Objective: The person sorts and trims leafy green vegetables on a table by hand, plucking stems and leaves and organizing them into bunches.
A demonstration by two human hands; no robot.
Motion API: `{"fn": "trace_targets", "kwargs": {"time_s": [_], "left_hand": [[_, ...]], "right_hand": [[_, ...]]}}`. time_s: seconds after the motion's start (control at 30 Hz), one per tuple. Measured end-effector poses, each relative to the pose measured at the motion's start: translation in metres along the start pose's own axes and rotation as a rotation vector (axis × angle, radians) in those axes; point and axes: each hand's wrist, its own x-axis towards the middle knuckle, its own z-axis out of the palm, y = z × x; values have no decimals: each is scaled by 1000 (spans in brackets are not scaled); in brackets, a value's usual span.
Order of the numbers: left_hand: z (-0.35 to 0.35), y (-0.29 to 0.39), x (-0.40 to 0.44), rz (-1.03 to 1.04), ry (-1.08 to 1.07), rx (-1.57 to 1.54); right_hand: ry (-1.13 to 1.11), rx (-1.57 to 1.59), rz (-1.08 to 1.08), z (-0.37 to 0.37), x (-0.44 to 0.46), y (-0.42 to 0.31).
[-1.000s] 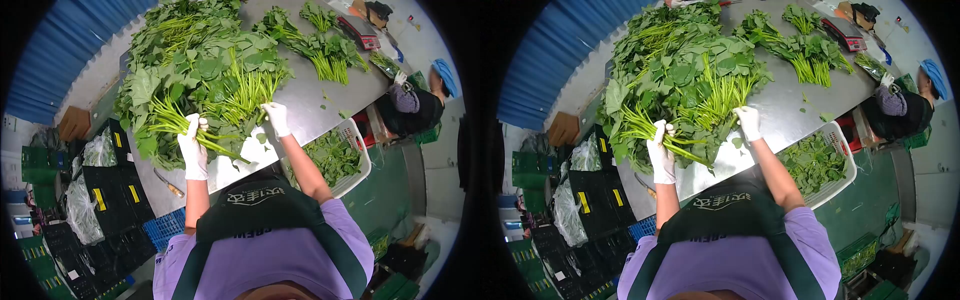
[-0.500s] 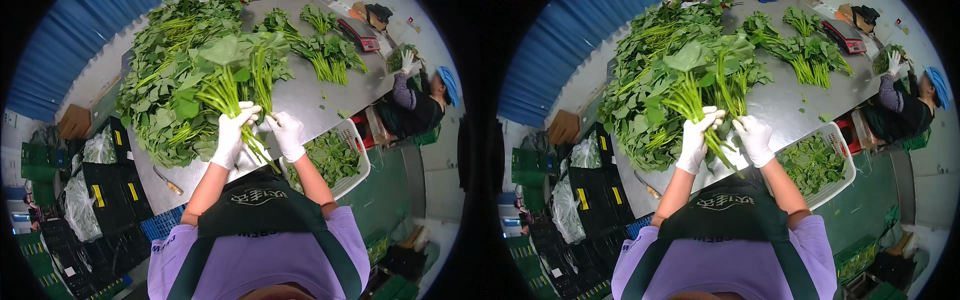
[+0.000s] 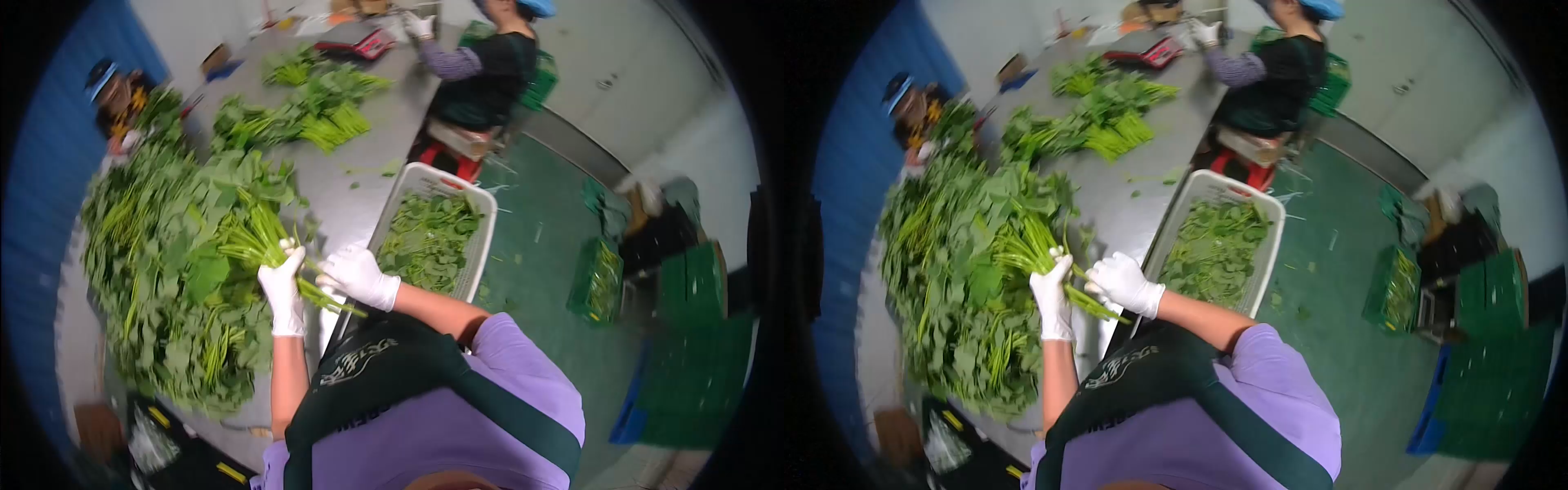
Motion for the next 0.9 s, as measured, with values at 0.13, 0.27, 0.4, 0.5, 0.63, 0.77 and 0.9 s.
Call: {"fn": "trace_targets", "kwargs": {"time_s": [0.13, 0.27, 0.4, 0.5, 0.63, 0.77, 0.9], "left_hand": [[12, -6, 12, 48, 14, 52], [-1, -1, 27, 74, -26, 3], [2, 8, 26, 27, 60, -65], [0, 7, 23, -9, 37, -112], [13, 19, 16, -48, 44, -180], [4, 11, 13, -46, -26, -171], [-4, 7, 7, -20, -2, -136]], "right_hand": [[88, -349, 526, -133, 1, 96], [555, -793, 875, -372, -20, 263], [588, -549, 1059, -494, -34, 323], [569, -360, 646, -407, -13, 307], [-141, 13, 260, -210, 3, 206], [-540, 645, 134, -33, -2, 151], [-539, 1497, 397, 35, 37, 67]]}}
